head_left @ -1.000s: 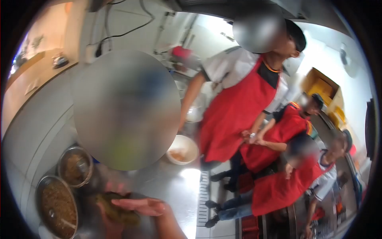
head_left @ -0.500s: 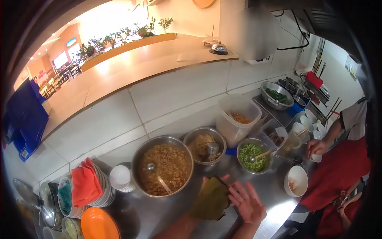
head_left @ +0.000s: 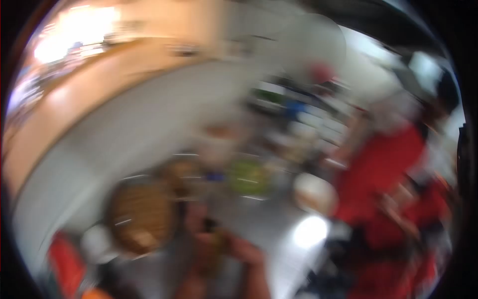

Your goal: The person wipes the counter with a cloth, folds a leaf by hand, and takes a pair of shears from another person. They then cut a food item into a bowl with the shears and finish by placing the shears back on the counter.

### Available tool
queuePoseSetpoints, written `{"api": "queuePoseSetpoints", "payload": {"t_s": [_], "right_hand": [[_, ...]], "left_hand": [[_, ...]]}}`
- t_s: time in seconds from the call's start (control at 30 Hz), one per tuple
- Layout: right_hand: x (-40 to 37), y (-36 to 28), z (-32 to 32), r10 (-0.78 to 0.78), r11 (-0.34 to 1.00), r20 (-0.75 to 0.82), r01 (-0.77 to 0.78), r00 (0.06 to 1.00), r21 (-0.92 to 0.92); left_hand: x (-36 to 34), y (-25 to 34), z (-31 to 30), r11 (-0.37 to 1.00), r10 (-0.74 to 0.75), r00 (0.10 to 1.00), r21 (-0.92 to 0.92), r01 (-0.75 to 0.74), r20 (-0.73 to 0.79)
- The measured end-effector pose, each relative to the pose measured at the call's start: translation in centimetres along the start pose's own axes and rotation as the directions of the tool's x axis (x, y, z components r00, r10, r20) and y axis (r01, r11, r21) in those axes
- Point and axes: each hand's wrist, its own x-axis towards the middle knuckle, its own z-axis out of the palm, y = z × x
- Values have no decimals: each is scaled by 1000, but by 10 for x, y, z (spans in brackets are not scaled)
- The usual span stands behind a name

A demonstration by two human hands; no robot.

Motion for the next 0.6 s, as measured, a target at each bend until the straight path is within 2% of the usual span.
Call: {"api": "queuePoseSetpoints", "payload": {"t_s": [0.03,0.07,0.1,0.13,0.17,0.23,0.27,0.33,0.37,0.43,0.47,0.53,0.57,0.6], "right_hand": [[7,8,-6,2,713,73,50,997,-699],[11,16,-8,16,18,-58,-58,998,-998],[10,38,45,-39,483,-412,-343,911,-806],[24,39,23,33,640,-12,-30,999,-767],[18,42,44,-79,604,-66,-5,995,-797],[21,42,48,-170,600,-59,56,984,-798],[21,44,53,-156,600,-51,53,986,-798],[17,42,65,-188,689,-131,35,973,-724],[17,39,65,-188,692,-129,39,974,-721],[19,31,64,-105,818,-36,66,994,-571],[19,26,61,-106,819,-35,68,994,-570],[19,17,54,-263,860,-126,173,957,-480],[18,16,60,-262,860,-124,173,957,-480],[14,14,66,-325,851,-127,231,937,-472]], "left_hand": [[8,-5,-1,995,-81,988,62,74,127],[13,-11,1,988,-110,962,132,78,249],[14,-15,3,979,-82,944,204,15,321],[11,-17,4,953,-33,942,294,-71,333],[6,-17,5,898,49,950,403,-178,310],[-4,-11,4,663,272,933,657,-359,235],[-9,-8,3,497,381,898,771,-398,218],[-14,-4,1,128,562,791,919,-372,242],[-15,-2,1,125,559,792,919,-373,246],[-13,1,4,205,560,781,868,-453,275],[-13,1,5,205,559,782,867,-454,277],[-11,4,7,258,570,764,817,-515,302],[-12,8,12,256,571,763,817,-516,303],[-15,13,19,265,539,787,827,-495,299]]}}
